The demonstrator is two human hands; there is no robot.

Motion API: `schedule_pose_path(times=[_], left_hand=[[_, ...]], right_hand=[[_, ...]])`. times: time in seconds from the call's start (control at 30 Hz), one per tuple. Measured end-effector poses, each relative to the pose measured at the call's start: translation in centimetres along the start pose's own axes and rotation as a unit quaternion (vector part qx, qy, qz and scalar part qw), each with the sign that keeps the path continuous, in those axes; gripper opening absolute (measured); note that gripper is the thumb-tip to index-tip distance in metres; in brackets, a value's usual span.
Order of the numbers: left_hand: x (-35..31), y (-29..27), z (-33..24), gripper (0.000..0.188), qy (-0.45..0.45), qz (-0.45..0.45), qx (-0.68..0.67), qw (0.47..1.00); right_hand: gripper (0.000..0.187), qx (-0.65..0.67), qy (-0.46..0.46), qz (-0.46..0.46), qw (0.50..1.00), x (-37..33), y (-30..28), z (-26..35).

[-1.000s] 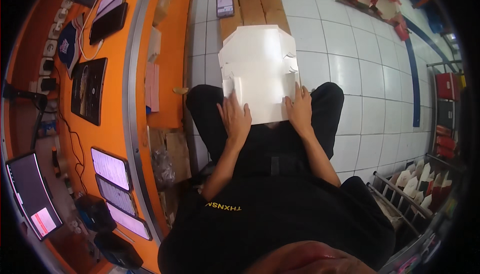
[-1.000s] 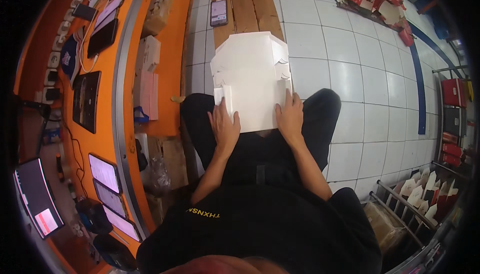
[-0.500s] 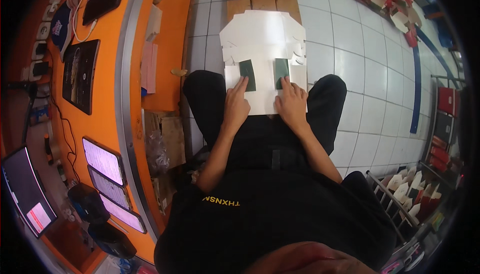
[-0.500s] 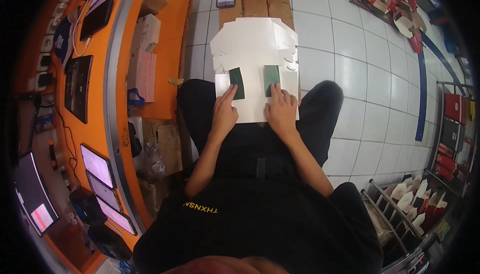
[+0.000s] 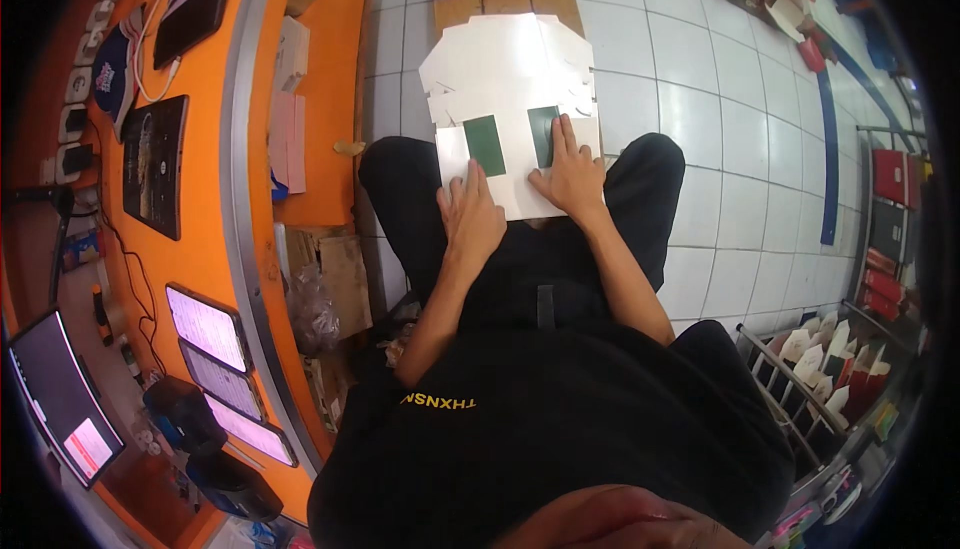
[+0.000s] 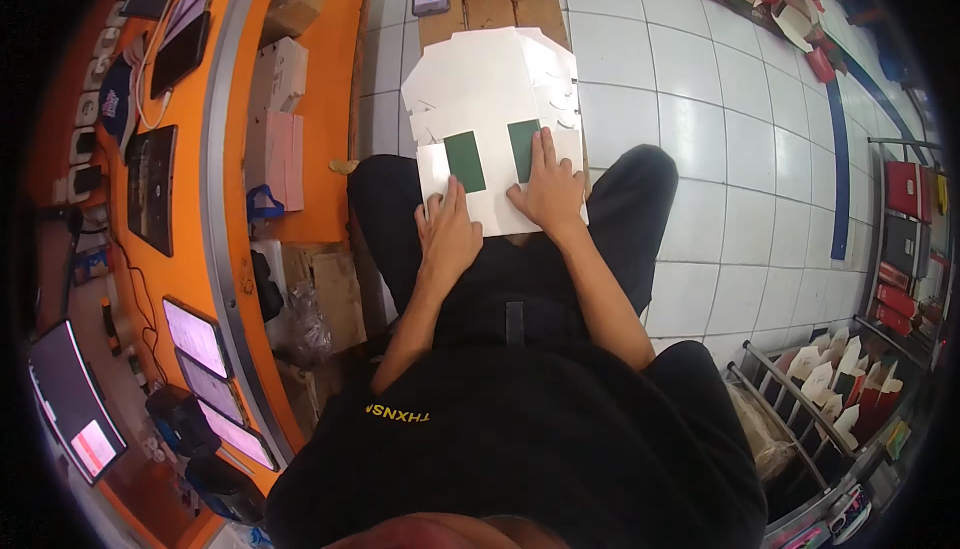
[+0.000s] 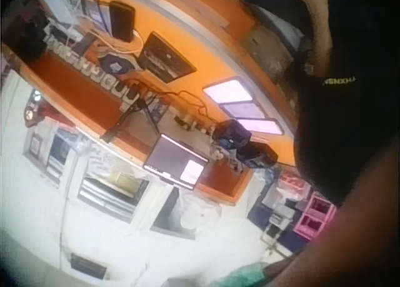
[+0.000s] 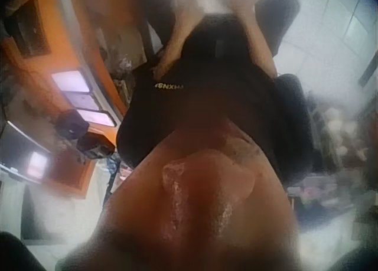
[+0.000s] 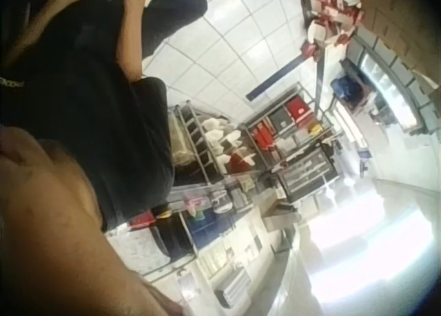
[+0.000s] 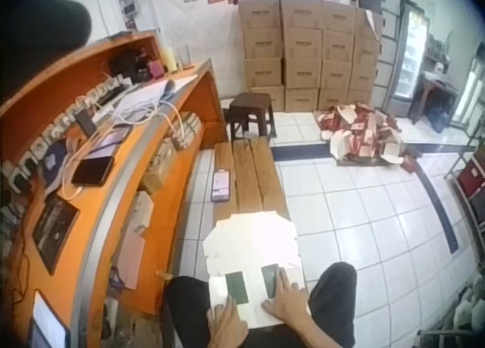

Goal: The person assembles a white cardboard food box by folding the side flaps and tucking them into place by hand while seated at a desk.

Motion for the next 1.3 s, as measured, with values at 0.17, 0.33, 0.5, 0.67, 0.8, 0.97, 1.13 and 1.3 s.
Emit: schedule_pose_path(times=[0.17, 0.33, 0.5, 0.67, 0.8, 0.97, 1.13, 1.3], left_hand=[[0.1, -4.8, -0.9, 0.032, 0.0, -0.188, -0.054, 0.981], [6.9, -2.7, -4.2, 0.029, -0.073, -0.175, -0.232, 0.954], [11.4, 5.7, -5.2, 0.031, -0.117, 0.124, -0.455, 0.874], [11.0, 7.1, -5.3, 0.026, -0.176, 0.142, -0.712, 0.665], [11.0, 6.6, -5.8, 0.026, -0.148, 0.154, -0.743, 0.634], [11.1, 7.5, -6.0, 0.023, -0.097, 0.149, -0.675, 0.716], [10.5, 8.2, -7.5, 0.022, -0.052, 0.11, -0.657, 0.744], [11.0, 9.1, -6.0, 0.02, -0.152, 0.106, -0.721, 0.668]], right_hand=[[0.097, 0.082, -0.034, -0.023, 0.996, -0.1, -0.6, -1.1], [0.087, 0.149, -0.051, -0.022, 0.987, -1.1, -1.5, -1.7], [0.084, 0.237, -0.053, -0.065, 0.968, -2.9, -4.0, -2.2], [0.061, 0.371, 0.086, -0.177, 0.908, -5.9, -4.3, -6.0], [0.041, 0.487, 0.138, -0.182, 0.843, -5.9, -2.5, -6.5], [0.019, 0.317, -0.056, -0.227, 0.919, -5.1, -6.3, -2.1], [0.021, 0.308, -0.029, -0.177, 0.934, -2.9, -5.7, -1.8], [0.017, 0.321, -0.043, -0.179, 0.929, -3.3, -4.9, -2.5]])
Point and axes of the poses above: each hand's wrist, its own x-axis towards the middle knuckle, its own y-axis out of the palm, z = x × y, the point moved 9 cm from there along x, towards the middle knuckle, and after that the axes turned 12 degrees about x, right-handed, at the moved point
